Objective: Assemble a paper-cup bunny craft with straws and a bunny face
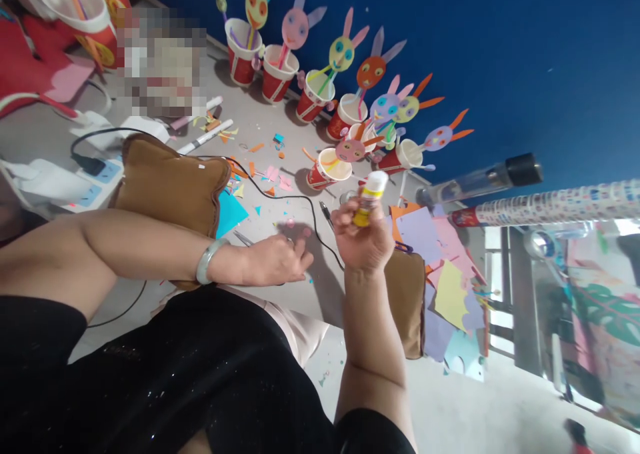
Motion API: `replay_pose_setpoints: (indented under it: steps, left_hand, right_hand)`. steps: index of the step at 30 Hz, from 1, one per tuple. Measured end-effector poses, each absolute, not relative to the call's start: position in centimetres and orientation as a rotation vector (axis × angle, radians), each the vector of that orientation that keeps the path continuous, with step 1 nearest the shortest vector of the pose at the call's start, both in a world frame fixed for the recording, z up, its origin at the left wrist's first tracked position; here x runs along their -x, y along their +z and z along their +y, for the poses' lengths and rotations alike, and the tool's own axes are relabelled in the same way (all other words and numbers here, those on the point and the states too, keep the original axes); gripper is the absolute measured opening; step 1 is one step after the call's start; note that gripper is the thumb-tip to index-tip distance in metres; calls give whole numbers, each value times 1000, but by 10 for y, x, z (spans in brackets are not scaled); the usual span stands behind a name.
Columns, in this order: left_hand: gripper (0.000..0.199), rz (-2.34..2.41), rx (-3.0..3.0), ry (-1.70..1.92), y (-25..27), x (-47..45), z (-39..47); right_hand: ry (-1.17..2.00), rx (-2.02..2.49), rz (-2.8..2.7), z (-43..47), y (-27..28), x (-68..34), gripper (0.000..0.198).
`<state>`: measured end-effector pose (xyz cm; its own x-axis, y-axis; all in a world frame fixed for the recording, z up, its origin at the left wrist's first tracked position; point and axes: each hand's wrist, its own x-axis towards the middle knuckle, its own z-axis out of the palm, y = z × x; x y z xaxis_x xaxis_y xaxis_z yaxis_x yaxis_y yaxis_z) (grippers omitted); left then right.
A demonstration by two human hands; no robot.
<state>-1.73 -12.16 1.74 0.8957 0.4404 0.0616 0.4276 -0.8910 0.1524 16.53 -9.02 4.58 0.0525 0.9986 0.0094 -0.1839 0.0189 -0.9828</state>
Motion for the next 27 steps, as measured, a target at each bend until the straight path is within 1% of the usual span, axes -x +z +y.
replay_pose_setpoints:
  steps: [3,5,7,9,15,18,22,27]
  left_hand:
    - [25,446,-2981,357,16,19,-123]
    - [26,282,-3004,494,14,20,-125]
    - [27,148,-3013,614,10,19,-126]
    - [27,62,-3007,699,5,18,-126]
    - [32,-46,-3006,840,-3,17,-124]
    - [34,-73,-2989,921,-3,16,-122]
    - [34,-93,-2959,995,-4,15,-121]
    - [34,-82,-2967,873,-3,15,-120]
  right_hand:
    - [1508,1165,-1166,-86,35,-154,40]
    - [1655,1175,-1265,-82,28,-142,46]
    - [1701,1149,-1360,-77,23,-130,48]
    - [1652,1141,-1485,-70,21,-119,47]
    - [1263,1138,-1906,-51,5,-88,29]
    - [1189,1160,-1929,-45,-5,-77,22]
    - [1119,1219,-1956,-40,-8,-68,19]
    - [1114,1273,-1982,-37,-2,-61,18]
